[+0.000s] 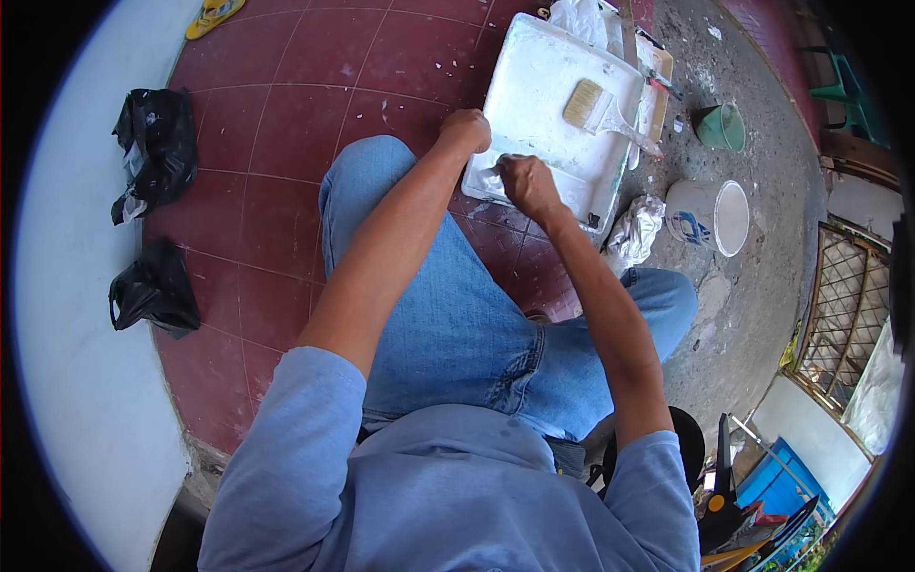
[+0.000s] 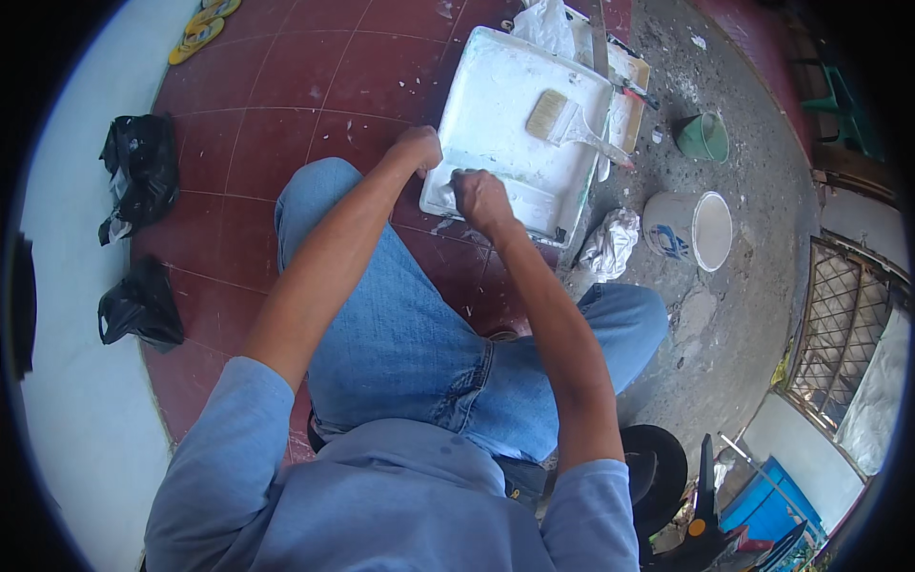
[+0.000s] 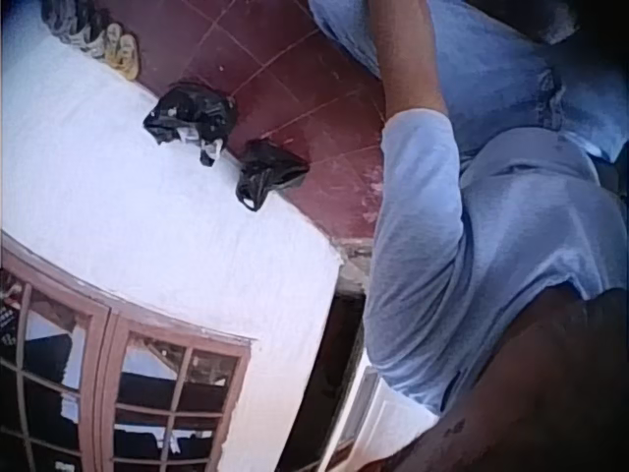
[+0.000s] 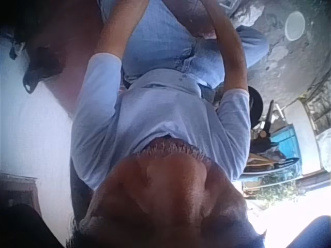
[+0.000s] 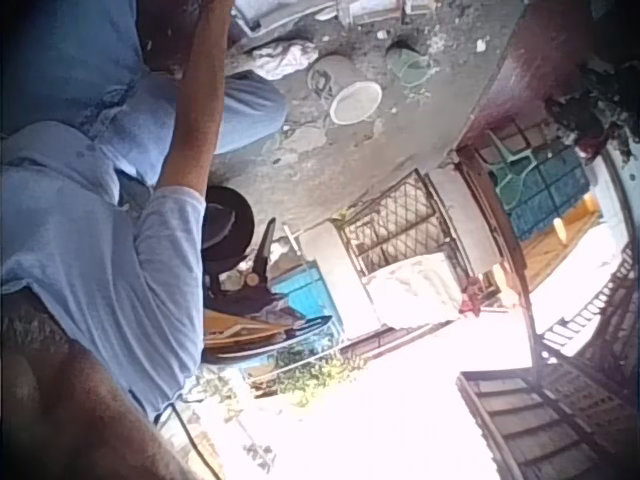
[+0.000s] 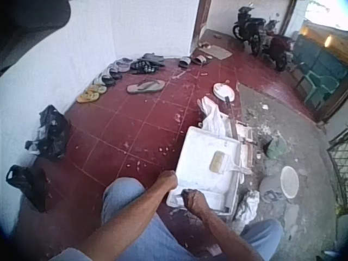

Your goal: The person pours paint from a small bucket into a paint tray and stirs the mixture inside the tray using a tool.

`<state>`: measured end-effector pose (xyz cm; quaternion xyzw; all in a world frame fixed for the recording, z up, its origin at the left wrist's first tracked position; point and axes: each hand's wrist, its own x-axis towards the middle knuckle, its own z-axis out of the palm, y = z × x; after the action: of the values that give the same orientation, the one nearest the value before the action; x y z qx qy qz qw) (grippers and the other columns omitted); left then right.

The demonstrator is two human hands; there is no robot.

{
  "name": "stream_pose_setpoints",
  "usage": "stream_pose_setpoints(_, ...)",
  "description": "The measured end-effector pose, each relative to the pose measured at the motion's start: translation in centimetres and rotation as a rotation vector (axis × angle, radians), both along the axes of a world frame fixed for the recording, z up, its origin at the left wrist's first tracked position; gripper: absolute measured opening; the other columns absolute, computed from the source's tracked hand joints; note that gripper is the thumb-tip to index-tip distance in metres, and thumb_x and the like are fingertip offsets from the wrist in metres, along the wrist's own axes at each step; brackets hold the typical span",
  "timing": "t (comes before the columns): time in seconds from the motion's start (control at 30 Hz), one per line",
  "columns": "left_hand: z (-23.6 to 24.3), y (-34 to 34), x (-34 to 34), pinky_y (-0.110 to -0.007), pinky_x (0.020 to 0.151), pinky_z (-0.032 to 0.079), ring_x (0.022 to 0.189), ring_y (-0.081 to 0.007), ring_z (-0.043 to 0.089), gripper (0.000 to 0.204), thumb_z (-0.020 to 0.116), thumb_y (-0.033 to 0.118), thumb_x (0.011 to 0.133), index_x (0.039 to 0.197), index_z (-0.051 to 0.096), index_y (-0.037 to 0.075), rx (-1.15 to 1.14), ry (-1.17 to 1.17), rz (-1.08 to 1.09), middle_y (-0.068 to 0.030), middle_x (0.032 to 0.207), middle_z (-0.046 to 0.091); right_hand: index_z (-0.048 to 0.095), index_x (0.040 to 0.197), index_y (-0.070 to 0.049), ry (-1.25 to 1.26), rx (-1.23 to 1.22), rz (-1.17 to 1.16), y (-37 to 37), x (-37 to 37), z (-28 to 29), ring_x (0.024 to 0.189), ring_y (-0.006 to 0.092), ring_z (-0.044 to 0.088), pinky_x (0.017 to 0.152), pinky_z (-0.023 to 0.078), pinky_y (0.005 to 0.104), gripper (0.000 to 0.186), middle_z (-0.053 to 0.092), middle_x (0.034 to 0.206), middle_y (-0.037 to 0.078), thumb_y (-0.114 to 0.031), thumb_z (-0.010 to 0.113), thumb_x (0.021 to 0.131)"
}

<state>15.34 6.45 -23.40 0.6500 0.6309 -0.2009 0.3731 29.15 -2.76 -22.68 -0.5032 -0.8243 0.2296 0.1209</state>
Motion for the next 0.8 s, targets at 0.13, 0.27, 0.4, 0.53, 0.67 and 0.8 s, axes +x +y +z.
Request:
stream_pose_setpoints(0.13,0.6,0.2,-0.5,-0.034,0.082,0.049,0.103,-0.027,0.057,0.033,0.057,0.005,0.072,0.104,0.061,0.005,-0.102,0.002,-0.043,-0.0158,0.112,0.058,0.058,0.071,-0.001,-0.151,-0.063,-0.1,-0.2,2.1,1.6,0.066,0.038,0.059,0.063,0.048,0.0446,0.018,0.059,0.07,0.022,-0.009,0.042,0.077)
stream_pose_setpoints(0.27,0.2,-0.1,-0.5,-0.035,0.081,0.049,0.101,-0.0272,0.058,0.033,0.057,0.005,0.071,0.103,0.061,0.004,-0.061,-0.024,0.031,-0.016,0.11,0.058,0.057,0.072,-0.001,-0.121,-0.046,-0.01,-2.4,0.7,1.2,0.068,0.0378,0.059,0.066,0.048,0.0444,0.019,0.06,0.072,0.022,-0.01,0.042,0.079)
stream_pose_setpoints(0.4,-0.1,0.2,-0.1,-0.035,0.078,0.05,0.097,-0.027,0.06,0.031,0.056,0.003,0.072,0.102,0.062,0.003,-0.042,-0.017,0.055,-0.0166,0.108,0.059,0.057,0.074,-0.001,-0.003,0.014,-0.034,0.3,1.2,0.3,0.07,0.0392,0.058,0.064,0.047,0.0454,0.019,0.059,0.073,0.022,-0.012,0.043,0.08)
stream_pose_setpoints(0.53,0.4,0.0,-0.6,-0.035,0.074,0.052,0.088,-0.0258,0.064,0.025,0.055,0.001,0.073,0.096,0.063,0.001,-0.114,-0.039,0.079,-0.0163,0.098,0.063,0.058,0.07,-0.001,-0.167,-0.073,-0.169,-1.1,3.4,1.6,0.068,0.0395,0.059,0.067,0.047,0.0461,0.023,0.06,0.073,0.023,-0.013,0.042,0.082)
stream_pose_setpoints(0.67,1.5,-0.1,-0.3,-0.034,0.07,0.052,0.083,-0.0251,0.065,0.021,0.054,0.001,0.073,0.092,0.064,0.0,-0.099,-0.049,0.058,-0.0154,0.093,0.065,0.058,0.072,-0.001,-0.059,-0.032,-0.062,-2.8,1.8,0.6,0.068,0.0397,0.058,0.067,0.047,0.0466,0.021,0.06,0.072,0.023,-0.013,0.043,0.079)
stream_pose_setpoints(0.8,0.6,0.2,-0.1,-0.034,0.07,0.052,0.078,-0.0241,0.066,0.021,0.053,0.002,0.074,0.091,0.064,0.001,-0.056,-0.031,0.063,-0.0148,0.088,0.066,0.058,0.072,0.0,0.016,-0.022,-0.127,0.3,1.8,0.0,0.067,0.0396,0.057,0.063,0.046,0.0457,0.021,0.058,0.07,0.023,-0.014,0.044,0.08)
